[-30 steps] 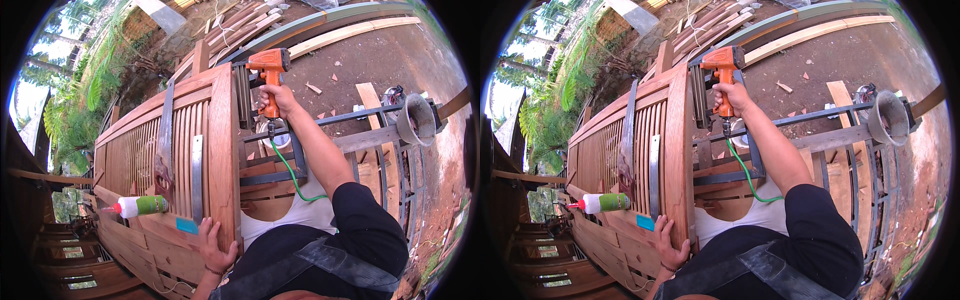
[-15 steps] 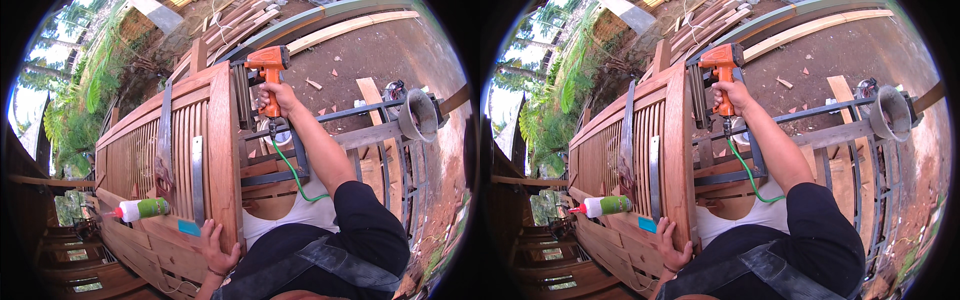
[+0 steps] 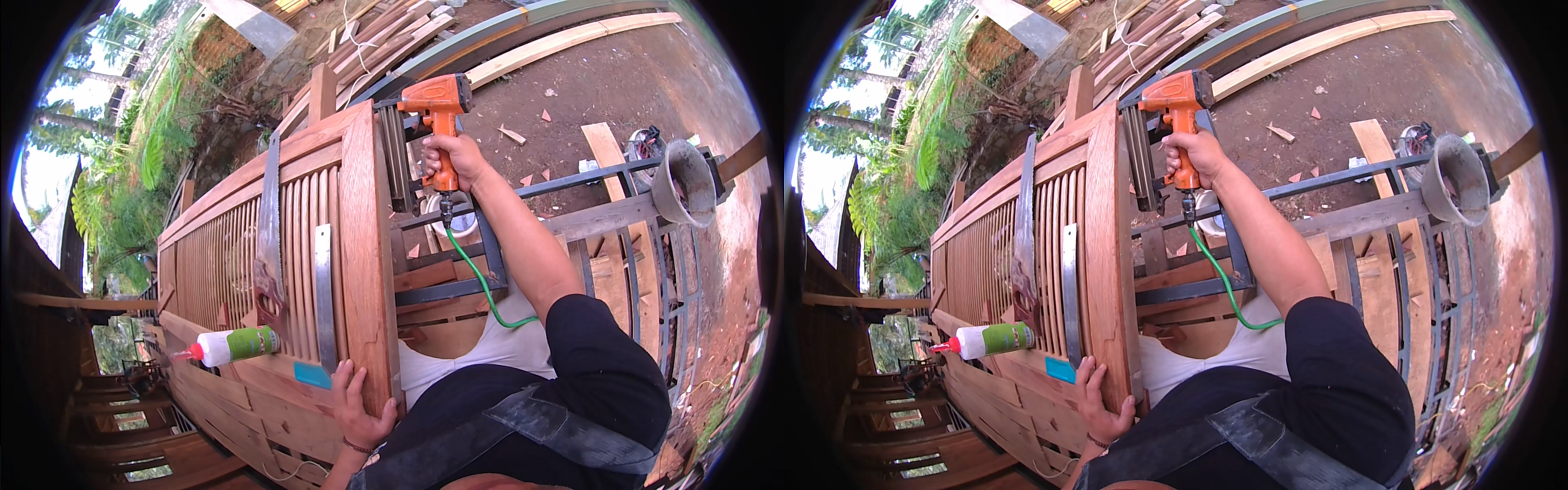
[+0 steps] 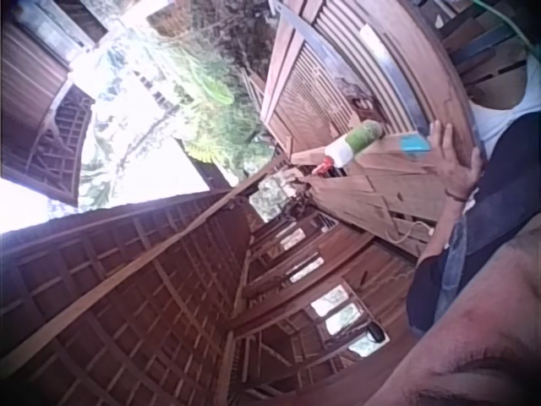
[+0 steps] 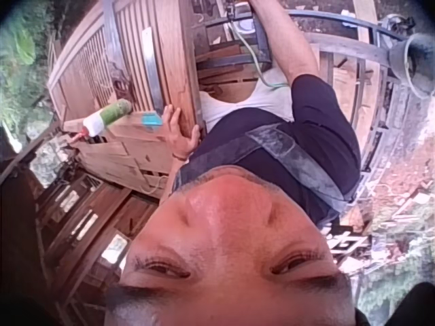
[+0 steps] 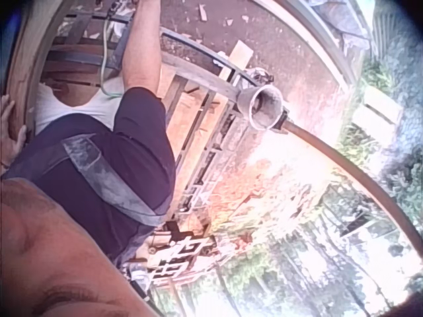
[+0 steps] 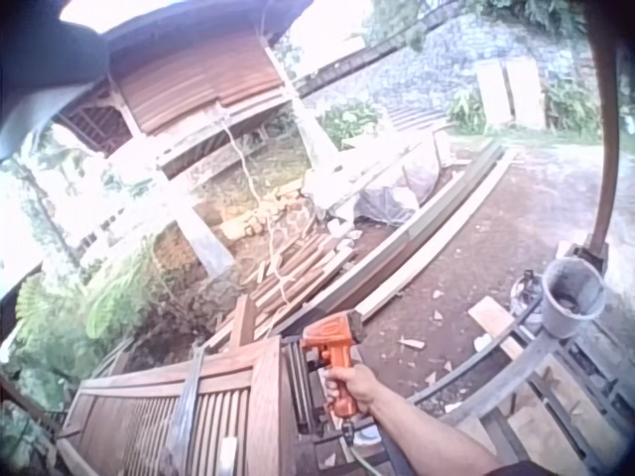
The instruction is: The person assembles a wooden slatted panel by positioning it on a workbench, using a nail gun to fasten pieces, and applying glue. They also measure and mark wood with a square and pencil, then fit additional slats into the frame.
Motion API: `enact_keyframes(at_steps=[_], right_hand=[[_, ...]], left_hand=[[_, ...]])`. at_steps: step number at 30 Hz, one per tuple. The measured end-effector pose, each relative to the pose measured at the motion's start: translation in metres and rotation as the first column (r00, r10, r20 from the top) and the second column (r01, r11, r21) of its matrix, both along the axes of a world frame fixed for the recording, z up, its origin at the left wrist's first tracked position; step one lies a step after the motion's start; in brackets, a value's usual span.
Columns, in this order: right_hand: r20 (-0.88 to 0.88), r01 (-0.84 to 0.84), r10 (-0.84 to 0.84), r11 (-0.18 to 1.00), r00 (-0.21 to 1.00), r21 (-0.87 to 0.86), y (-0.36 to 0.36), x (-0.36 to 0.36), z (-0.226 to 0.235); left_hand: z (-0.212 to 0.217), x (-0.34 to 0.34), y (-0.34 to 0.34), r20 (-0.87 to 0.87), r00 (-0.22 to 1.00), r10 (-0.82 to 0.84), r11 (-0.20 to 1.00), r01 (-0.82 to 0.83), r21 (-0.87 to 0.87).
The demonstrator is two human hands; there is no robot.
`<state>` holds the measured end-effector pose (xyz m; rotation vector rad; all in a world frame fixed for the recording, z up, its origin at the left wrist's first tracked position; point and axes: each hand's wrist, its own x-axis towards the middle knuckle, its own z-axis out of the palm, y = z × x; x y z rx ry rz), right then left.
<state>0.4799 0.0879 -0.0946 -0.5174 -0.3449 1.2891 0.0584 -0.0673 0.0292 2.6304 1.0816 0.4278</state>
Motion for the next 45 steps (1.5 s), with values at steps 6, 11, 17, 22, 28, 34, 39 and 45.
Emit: enact_keyframes(at_steps=[6, 11, 17, 22, 28, 34, 39, 45], right_hand=[[-0.005, -0.009, 0.009, 1.0, 1.0, 0.002, -0.002, 0.0, 0.005], [-0.003, -0.025, 0.025, 1.0, 1.0, 0.01, -0.002, 0.0, 0.005], [0.003, -0.011, 0.011, 1.0, 1.0, 0.023, -0.003, -0.001, 0.005], [-0.045, 0.104, -0.103, 0.995, 0.994, 0.015, -0.038, -0.001, 0.01], [-0.07, 0.296, -0.29, 0.949, 0.954, 0.108, -0.101, 0.033, 0.045], [0.45, 0.593, -0.478, 0.79, 0.754, -0.154, -0.155, 0.054, 0.098], [0.929, 0.773, 0.12, 0.523, 0.351, -0.359, -0.206, 0.049, 0.154], [0.806, 0.787, 0.57, 0.42, 0.159, -0.453, -0.305, 0.038, 0.145]], left_hand=[[0.001, 0.001, 0.0, -0.007, 1.0, -0.013, 1.0, 0.013, 0.006], [0.002, 0.001, -0.001, -0.004, 1.0, -0.014, 1.0, 0.015, 0.013], [0.001, 0.001, -0.001, 0.016, 1.0, -0.009, 1.0, 0.009, 0.007], [0.001, -0.001, -0.001, 0.02, 1.0, -0.006, 1.0, 0.006, 0.018], [0.001, -0.004, 0.002, 0.013, 1.0, -0.018, 1.0, 0.018, 0.022], [0.001, -0.004, 0.002, -0.027, 1.0, -0.011, 1.0, 0.011, 0.017], [0.006, -0.007, 0.001, -0.064, 0.997, -0.033, 0.999, 0.031, -0.026], [0.013, -0.006, 0.006, -0.142, 0.984, -0.111, 0.99, 0.096, -0.107]])
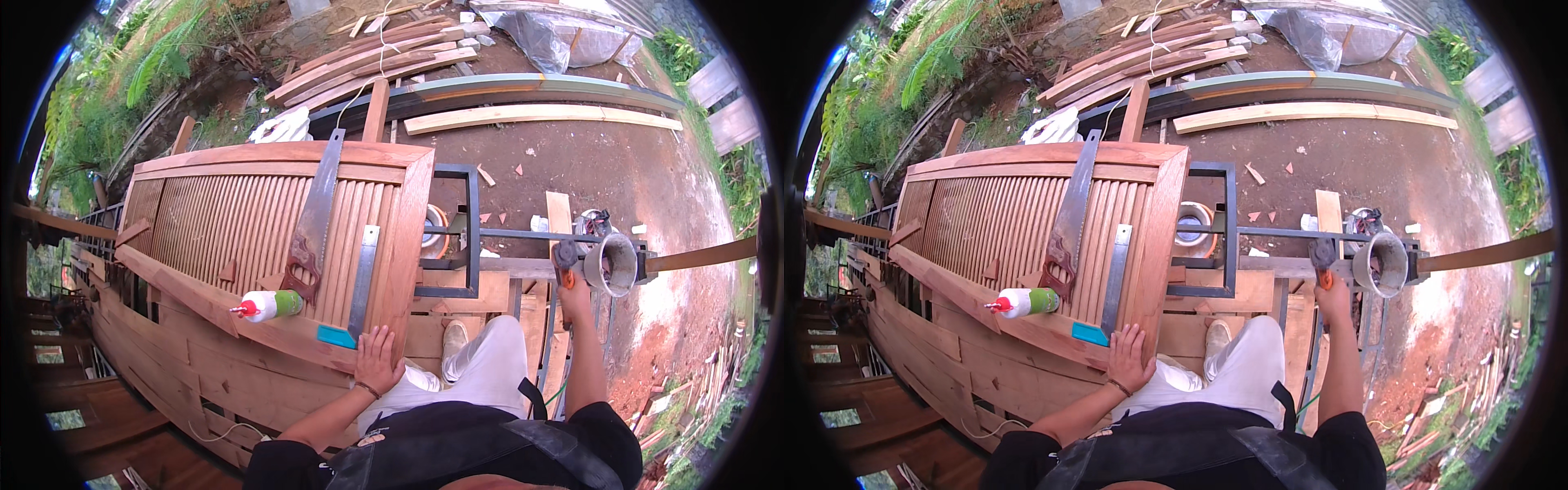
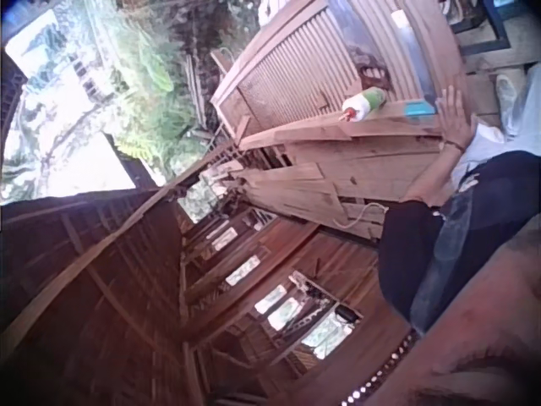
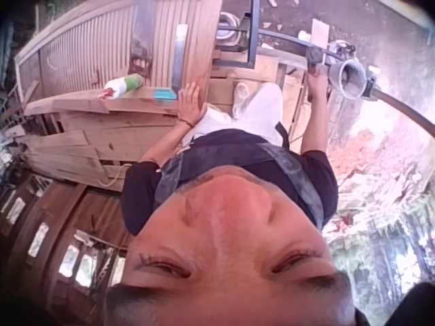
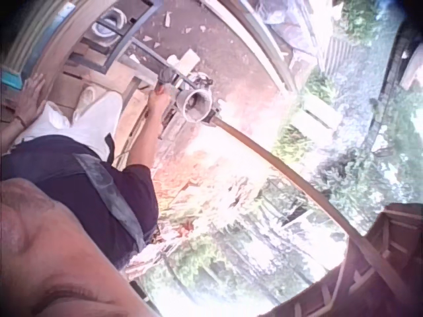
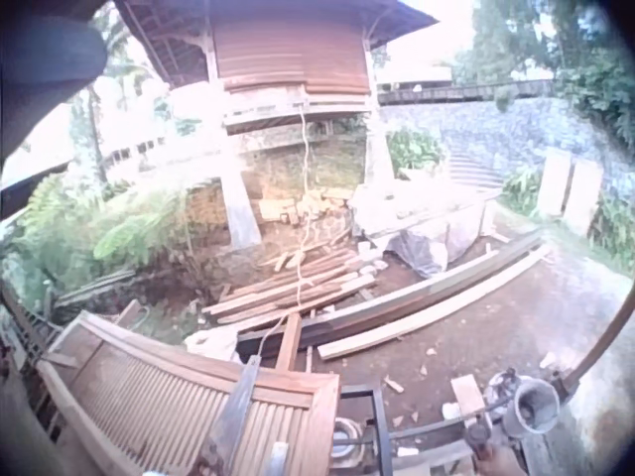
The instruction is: The person assembles a wooden slatted panel by positioning it on a workbench, using a nail gun to fasten pieces, and applying glue. They also measure and mark wood with a square and pencil, then fit additional slats into the frame.
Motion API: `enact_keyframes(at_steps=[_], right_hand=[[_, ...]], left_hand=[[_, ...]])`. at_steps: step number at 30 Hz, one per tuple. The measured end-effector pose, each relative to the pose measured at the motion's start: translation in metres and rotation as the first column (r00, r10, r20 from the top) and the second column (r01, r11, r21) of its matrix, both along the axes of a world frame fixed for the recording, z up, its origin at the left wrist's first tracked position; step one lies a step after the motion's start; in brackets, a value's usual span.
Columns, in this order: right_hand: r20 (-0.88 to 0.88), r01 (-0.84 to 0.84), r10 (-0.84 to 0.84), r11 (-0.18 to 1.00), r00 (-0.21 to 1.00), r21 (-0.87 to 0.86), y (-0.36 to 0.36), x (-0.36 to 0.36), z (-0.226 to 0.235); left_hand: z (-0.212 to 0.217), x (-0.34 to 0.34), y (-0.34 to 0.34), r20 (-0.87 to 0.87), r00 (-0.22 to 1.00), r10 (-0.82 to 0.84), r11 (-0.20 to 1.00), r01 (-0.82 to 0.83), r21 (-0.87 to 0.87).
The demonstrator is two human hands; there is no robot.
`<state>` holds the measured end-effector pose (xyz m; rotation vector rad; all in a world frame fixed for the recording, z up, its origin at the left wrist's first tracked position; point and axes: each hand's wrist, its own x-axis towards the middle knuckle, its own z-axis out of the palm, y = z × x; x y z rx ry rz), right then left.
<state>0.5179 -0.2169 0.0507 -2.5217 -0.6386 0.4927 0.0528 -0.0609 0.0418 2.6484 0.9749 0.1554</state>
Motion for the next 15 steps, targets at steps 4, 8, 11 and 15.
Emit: enact_keyframes(at_steps=[4, 8, 11, 15], right_hand=[[-0.169, 0.293, -0.314, 0.946, 0.934, -0.138, -0.106, -0.028, -0.059], [-0.025, 0.19, -0.227, 0.863, 0.974, -0.468, -0.201, -0.105, -0.033], [-0.163, 0.017, -0.125, 0.84, 0.979, -0.542, -0.221, -0.145, -0.022], [-0.285, -0.097, -0.074, 0.834, 0.956, -0.544, -0.178, -0.156, 0.003]], left_hand=[[-0.003, 0.0, 0.004, -0.006, 1.0, 0.008, 1.0, -0.008, -0.023], [-0.007, 0.013, 0.004, -0.097, 0.995, 0.017, 0.996, -0.026, -0.087], [0.039, 0.014, -0.004, -0.245, 0.963, 0.113, 0.973, -0.157, -0.168], [0.105, 0.012, -0.015, -0.278, 0.924, 0.261, 0.792, -0.37, -0.485]])
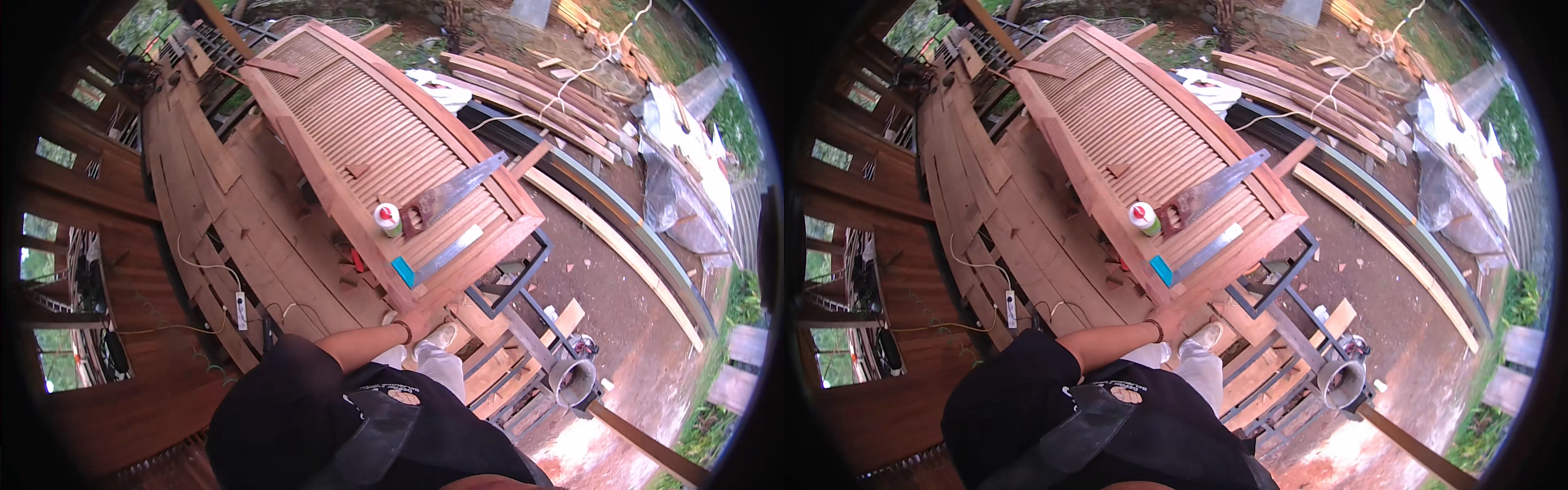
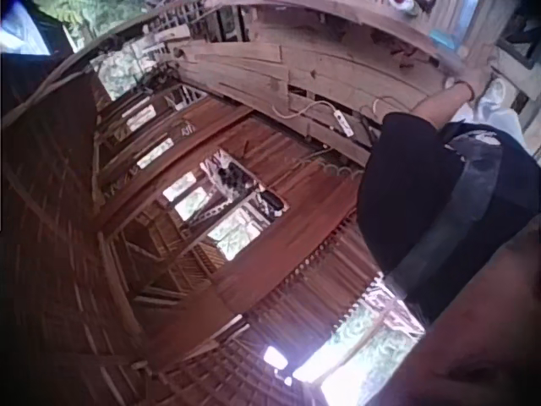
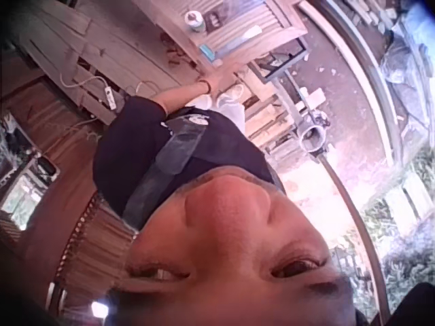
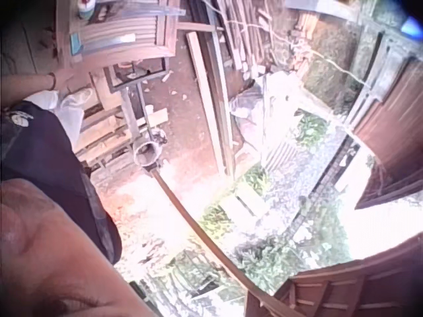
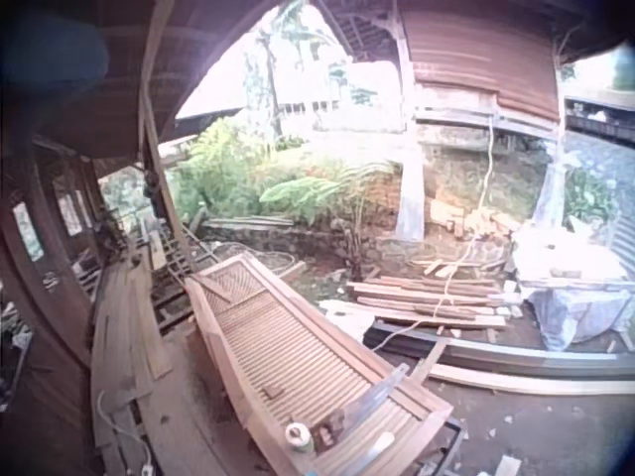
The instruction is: The person assembles a wooden slatted panel by positioning it on a workbench, using a nail gun to fasten pieces, and applying glue. They also measure and mark wood with a square and pencil, then fit additional slats into the frame.
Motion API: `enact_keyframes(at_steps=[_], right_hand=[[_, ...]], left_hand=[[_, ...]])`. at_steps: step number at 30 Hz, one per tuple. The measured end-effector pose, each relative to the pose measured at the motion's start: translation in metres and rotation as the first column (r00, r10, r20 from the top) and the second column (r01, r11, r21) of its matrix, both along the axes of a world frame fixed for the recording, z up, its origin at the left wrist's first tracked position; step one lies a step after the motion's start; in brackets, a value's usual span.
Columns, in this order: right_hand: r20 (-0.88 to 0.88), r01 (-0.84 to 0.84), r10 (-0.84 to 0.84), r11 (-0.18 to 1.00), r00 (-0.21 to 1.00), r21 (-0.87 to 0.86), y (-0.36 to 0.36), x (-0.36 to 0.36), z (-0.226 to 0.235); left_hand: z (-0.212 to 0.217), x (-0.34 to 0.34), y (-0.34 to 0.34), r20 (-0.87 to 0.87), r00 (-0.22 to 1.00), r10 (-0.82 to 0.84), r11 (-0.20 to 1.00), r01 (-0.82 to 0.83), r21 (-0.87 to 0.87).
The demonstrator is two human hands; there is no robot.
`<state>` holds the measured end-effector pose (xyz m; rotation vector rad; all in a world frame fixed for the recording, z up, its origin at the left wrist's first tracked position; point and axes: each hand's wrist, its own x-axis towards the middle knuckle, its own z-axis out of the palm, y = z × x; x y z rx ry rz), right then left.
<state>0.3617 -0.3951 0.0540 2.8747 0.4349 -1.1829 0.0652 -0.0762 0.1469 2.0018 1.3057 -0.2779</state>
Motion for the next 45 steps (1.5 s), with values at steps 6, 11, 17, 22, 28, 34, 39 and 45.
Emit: enact_keyframes(at_steps=[6, 11, 17, 22, 28, 34, 39, 45], right_hand=[[-0.01, -0.096, 0.097, 0.991, 0.995, 0.098, 0.065, -0.016, 0.034], [0.042, -0.155, 0.15, 0.976, 0.988, 0.155, 0.092, -0.068, 0.04], [0.194, -0.202, 0.156, 0.948, 0.969, 0.246, 0.117, -0.173, 0.05], [0.03, -0.209, 0.207, 0.959, 0.978, 0.189, 0.143, -0.244, 0.01], [-0.104, -0.35, 0.352, 0.936, 0.93, 0.036, 0.165, -0.337, -0.003], [-0.191, -0.321, 0.304, 0.945, 0.933, -0.066, 0.214, -0.42, 0.008], [-0.241, -0.287, 0.264, 0.956, 0.934, -0.065, 0.29, -0.495, 0.017], [-0.333, -0.17, 0.168, 0.985, 0.928, 0.023, 0.405, -0.581, 0.045]], left_hand=[[0.024, -0.109, -0.041, -0.012, 0.965, 0.263, 0.942, -0.26, -0.213], [-0.015, -0.255, -0.09, -0.17, 0.831, 0.53, 0.809, -0.556, -0.191], [-0.017, -0.455, -0.134, -0.123, 0.559, 0.82, 0.553, -0.829, -0.087], [-0.059, -0.611, -0.241, -0.165, 0.245, 0.955, 0.206, -0.953, -0.223], [-0.025, -0.642, -0.238, -0.57, 0.479, 0.667, 0.417, -0.875, -0.247], [0.022, -0.67, -0.075, -0.21, 0.467, 0.859, 0.462, -0.884, -0.079], [0.011, -0.717, 0.066, -0.196, 0.557, 0.807, 0.531, -0.829, -0.175], [0.001, -0.787, 0.237, 0.104, 0.598, 0.795, 0.601, -0.751, -0.273]])
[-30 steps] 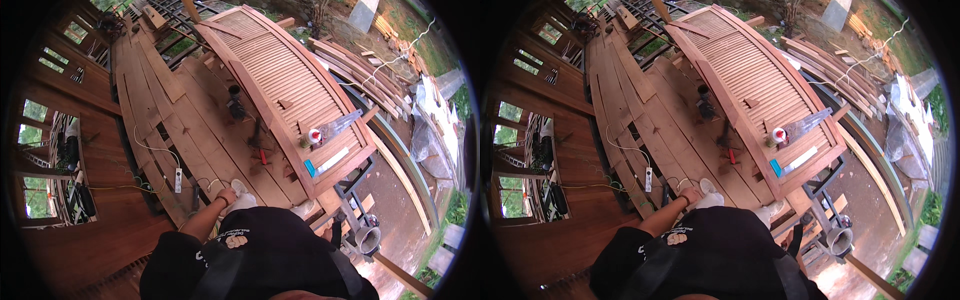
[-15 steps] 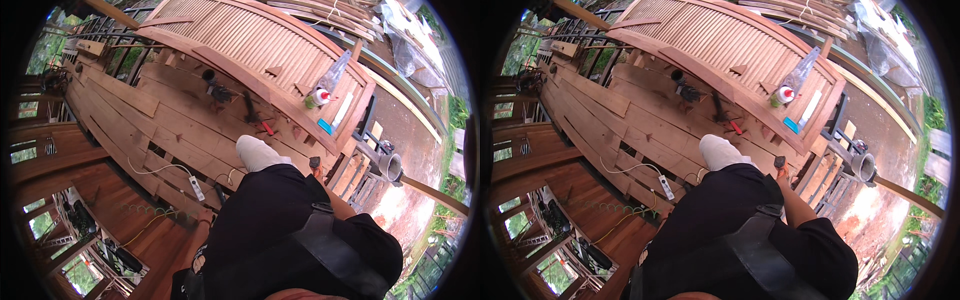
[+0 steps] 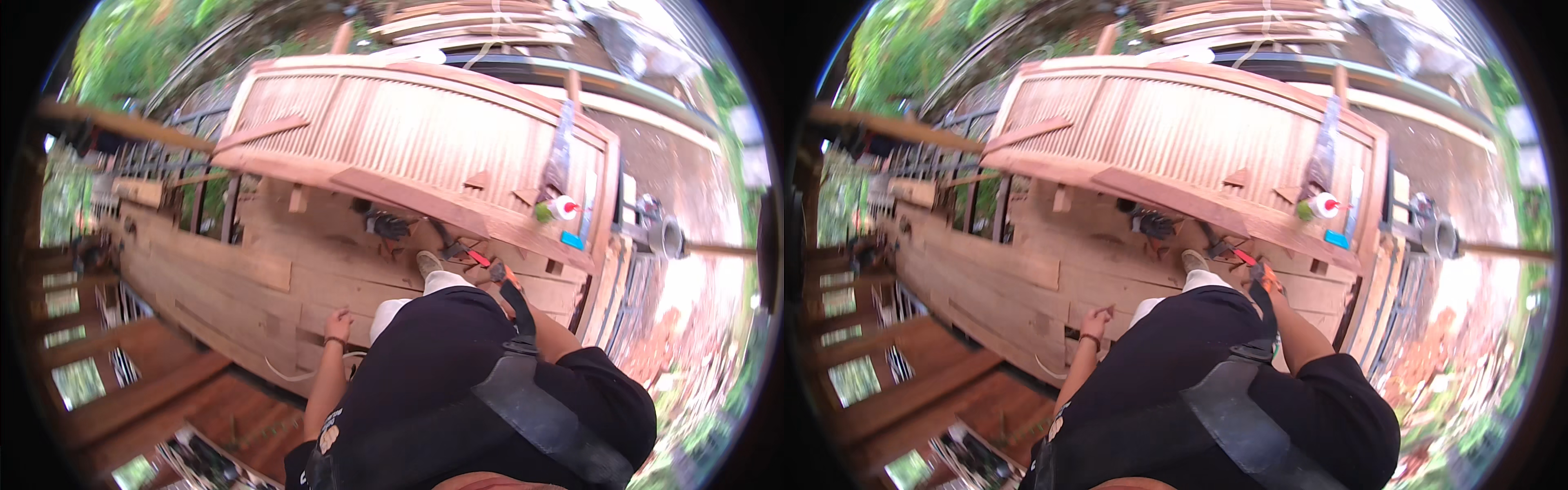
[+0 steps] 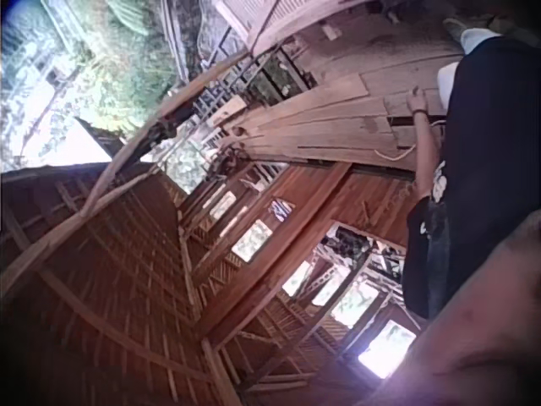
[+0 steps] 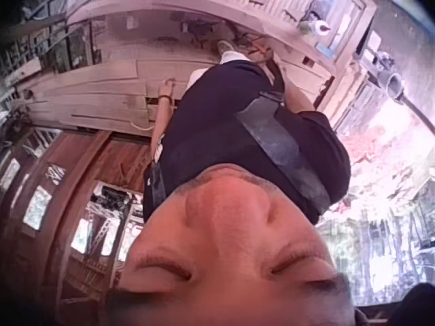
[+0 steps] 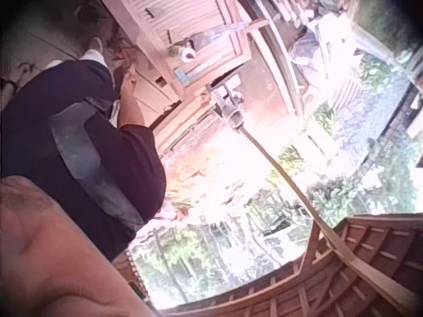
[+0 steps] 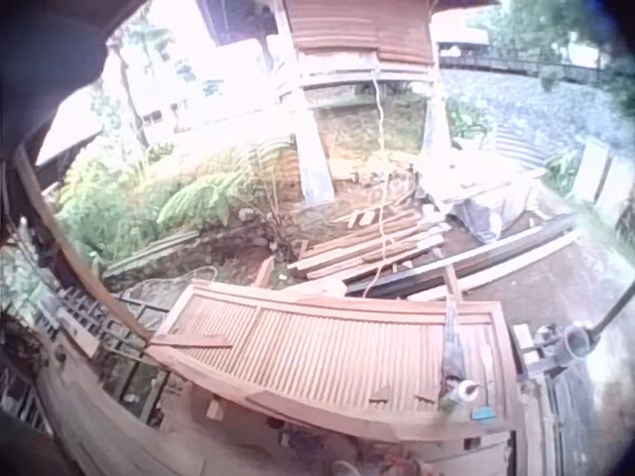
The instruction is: The person assembles a wooden slatted panel by positioning it on a workbench, using a nail gun to fasten pieces, and applying glue. They also measure and mark wood with a square and pencil, then fit additional slats into the frame.
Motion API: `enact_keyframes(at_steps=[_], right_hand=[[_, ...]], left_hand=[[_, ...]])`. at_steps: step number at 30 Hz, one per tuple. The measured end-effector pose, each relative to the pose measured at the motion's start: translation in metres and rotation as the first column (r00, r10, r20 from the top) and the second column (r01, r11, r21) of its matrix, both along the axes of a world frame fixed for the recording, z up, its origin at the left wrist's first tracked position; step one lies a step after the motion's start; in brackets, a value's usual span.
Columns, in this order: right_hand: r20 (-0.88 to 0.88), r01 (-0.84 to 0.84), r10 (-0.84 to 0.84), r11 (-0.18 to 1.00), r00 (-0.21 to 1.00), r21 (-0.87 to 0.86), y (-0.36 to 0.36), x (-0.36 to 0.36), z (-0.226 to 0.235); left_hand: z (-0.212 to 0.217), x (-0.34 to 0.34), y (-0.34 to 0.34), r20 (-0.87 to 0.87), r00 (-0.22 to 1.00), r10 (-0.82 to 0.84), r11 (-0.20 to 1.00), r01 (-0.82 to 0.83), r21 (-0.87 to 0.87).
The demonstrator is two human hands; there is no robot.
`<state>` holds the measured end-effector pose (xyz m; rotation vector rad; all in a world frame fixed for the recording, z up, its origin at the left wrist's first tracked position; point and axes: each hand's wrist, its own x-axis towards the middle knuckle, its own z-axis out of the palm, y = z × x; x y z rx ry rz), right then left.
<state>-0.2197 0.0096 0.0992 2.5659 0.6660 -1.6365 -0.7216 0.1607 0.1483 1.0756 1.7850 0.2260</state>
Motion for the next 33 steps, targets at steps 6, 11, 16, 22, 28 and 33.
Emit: enact_keyframes(at_steps=[6, 11, 16, 22, 28, 33], right_hand=[[0.137, 0.053, -0.076, 0.985, 0.988, 0.165, 0.027, -0.063, 0.027], [0.153, 0.44, -0.503, 0.84, 0.85, 0.318, 0.02, -0.17, -0.006], [0.161, 0.609, -0.613, 0.789, 0.773, 0.08, 0.011, -0.279, -0.034], [0.142, 0.669, -0.654, 0.731, 0.743, -0.137, 0.015, -0.337, -0.106], [0.2, 0.606, -0.578, 0.785, 0.791, -0.127, 0.016, -0.347, -0.261], [0.429, 0.677, -0.636, 0.732, 0.641, 0.073, -0.02, -0.358, -0.377]], left_hand=[[0.021, -0.016, 0.099, -0.081, 0.922, -0.379, 0.9, 0.346, -0.265], [0.027, 0.002, 0.193, -0.139, 0.275, -0.951, 0.308, 0.829, -0.466], [-0.022, 0.005, 0.258, -0.121, -0.132, -0.984, -0.058, 0.874, -0.483], [-0.074, -0.008, 0.211, 0.122, -0.233, -0.965, -0.258, 0.752, -0.607], [-0.117, 0.011, 0.139, -0.168, -0.417, -0.893, -0.212, 0.721, -0.66], [-0.131, -0.009, 0.15, -0.164, -0.372, -0.914, -0.264, 0.85, -0.457]])
